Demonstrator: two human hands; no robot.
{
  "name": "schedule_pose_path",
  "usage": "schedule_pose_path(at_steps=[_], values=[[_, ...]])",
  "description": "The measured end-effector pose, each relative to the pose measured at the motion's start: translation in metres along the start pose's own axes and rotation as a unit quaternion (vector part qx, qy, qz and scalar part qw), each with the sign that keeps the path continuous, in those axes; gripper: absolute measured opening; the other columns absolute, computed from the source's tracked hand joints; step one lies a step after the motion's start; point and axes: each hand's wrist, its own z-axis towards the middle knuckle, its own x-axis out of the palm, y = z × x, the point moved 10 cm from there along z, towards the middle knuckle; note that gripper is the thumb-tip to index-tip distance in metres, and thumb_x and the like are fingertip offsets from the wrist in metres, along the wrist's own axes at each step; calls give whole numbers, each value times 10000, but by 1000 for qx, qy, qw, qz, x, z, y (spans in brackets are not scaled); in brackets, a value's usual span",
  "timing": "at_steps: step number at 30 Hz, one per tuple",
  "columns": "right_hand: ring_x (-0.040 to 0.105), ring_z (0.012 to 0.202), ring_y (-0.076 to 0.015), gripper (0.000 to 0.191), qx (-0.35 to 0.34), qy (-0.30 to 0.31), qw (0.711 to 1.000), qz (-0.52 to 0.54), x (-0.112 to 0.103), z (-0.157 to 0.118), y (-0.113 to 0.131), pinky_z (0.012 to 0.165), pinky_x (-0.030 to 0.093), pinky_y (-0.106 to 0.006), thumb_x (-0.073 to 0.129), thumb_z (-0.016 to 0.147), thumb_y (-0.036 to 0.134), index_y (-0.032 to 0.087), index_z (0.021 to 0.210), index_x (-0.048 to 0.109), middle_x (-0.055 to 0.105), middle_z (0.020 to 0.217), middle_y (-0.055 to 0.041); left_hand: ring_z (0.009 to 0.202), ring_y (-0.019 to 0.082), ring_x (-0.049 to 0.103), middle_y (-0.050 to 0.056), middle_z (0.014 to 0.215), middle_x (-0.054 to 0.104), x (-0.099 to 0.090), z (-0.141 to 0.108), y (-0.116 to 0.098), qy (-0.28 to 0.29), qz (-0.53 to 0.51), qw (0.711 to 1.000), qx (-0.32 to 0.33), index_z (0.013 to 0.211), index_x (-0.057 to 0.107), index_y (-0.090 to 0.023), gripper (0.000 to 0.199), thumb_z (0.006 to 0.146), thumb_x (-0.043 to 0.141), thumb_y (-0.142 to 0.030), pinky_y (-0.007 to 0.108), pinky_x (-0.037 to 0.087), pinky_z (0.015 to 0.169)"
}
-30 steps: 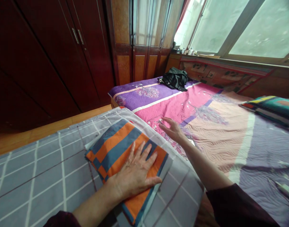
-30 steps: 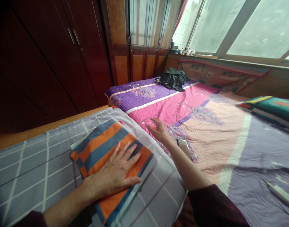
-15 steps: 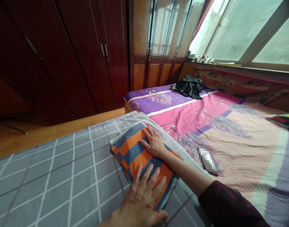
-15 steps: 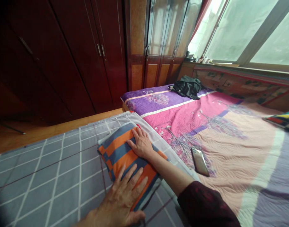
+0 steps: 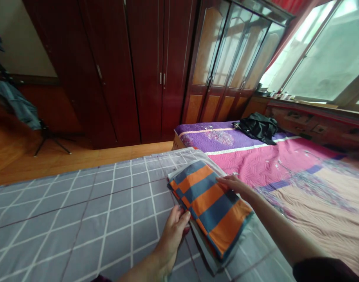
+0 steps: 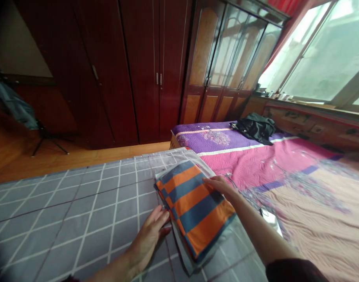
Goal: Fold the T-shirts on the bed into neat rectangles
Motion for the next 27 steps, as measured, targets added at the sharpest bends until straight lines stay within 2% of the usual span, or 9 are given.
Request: schedule_pose_path(at_steps=[3, 8, 10, 15, 18, 20, 22, 24, 27], values=[[608, 542, -170, 444, 35, 65, 997, 15, 16, -6, 0, 476, 467, -253, 638, 708, 603, 160, 716, 672, 665, 636, -61, 1150, 281, 552, 117, 1244, 605, 18, 11, -7, 13, -69, 997, 15, 1178, 563, -173, 562, 713, 722, -445, 354, 444, 911], [682, 673, -234, 435, 78, 143, 985, 51, 43, -18, 10, 600, 564, -315, 689, 678, 566, 151, 810, 672, 723, 824, -110, 1035, 276, 621, 118, 1080, 687, 20, 37, 0, -28, -134, 991, 12, 996, 642, -146, 463, 609, 809, -339, 375, 459, 922], [690, 703, -243, 399, 82, 153, 983, 61, 46, -25, 17, 626, 576, -330, 729, 646, 518, 162, 810, 657, 727, 831, -99, 986, 271, 642, 111, 1017, 705, 22, 45, 2, -36, -148, 988, 3, 938, 650, -147, 394, 609, 806, -299, 385, 475, 906], [695, 743, -263, 329, 39, 179, 974, 136, 49, -47, 42, 694, 575, -372, 765, 611, 384, 176, 840, 653, 731, 826, -92, 927, 277, 661, 106, 933, 719, 33, 53, -1, -30, -160, 987, -11, 825, 657, -150, 296, 583, 805, -234, 404, 491, 882], [698, 737, -275, 348, 27, 173, 970, 168, 47, -58, 52, 689, 571, -388, 762, 599, 347, 175, 879, 649, 732, 840, -105, 911, 300, 665, 129, 937, 717, 33, 50, -2, -20, -163, 986, -18, 861, 669, -127, 353, 552, 811, -224, 436, 490, 880], [699, 750, -284, 355, 24, 159, 971, 175, 45, -65, 61, 695, 569, -396, 753, 601, 346, 175, 893, 644, 731, 856, -118, 935, 307, 660, 142, 984, 710, 34, 45, -5, 10, -179, 984, -16, 951, 671, -110, 440, 547, 804, -224, 446, 481, 899], [699, 754, -299, 337, 25, 162, 970, 177, 49, -73, 75, 704, 565, -406, 749, 608, 350, 169, 873, 650, 728, 861, -143, 988, 301, 646, 141, 1062, 692, 32, 36, -16, 58, -202, 978, 6, 1048, 657, -110, 518, 564, 789, -236, 438, 465, 932], [698, 750, -315, 323, 28, 179, 968, 175, 60, -82, 96, 712, 562, -418, 757, 601, 356, 169, 847, 661, 725, 860, -163, 1032, 297, 628, 137, 1111, 676, 23, 24, -37, 90, -213, 972, 44, 1103, 643, -110, 564, 574, 781, -247, 427, 447, 960], [694, 748, -335, 366, 17, 195, 965, 175, 88, -98, 142, 705, 563, -443, 783, 560, 353, 189, 865, 668, 726, 861, -160, 1036, 307, 624, 138, 1088, 684, -14, -4, -82, 84, -201, 970, 109, 1134, 630, -103, 596, 581, 780, -268, 436, 431, 974]])
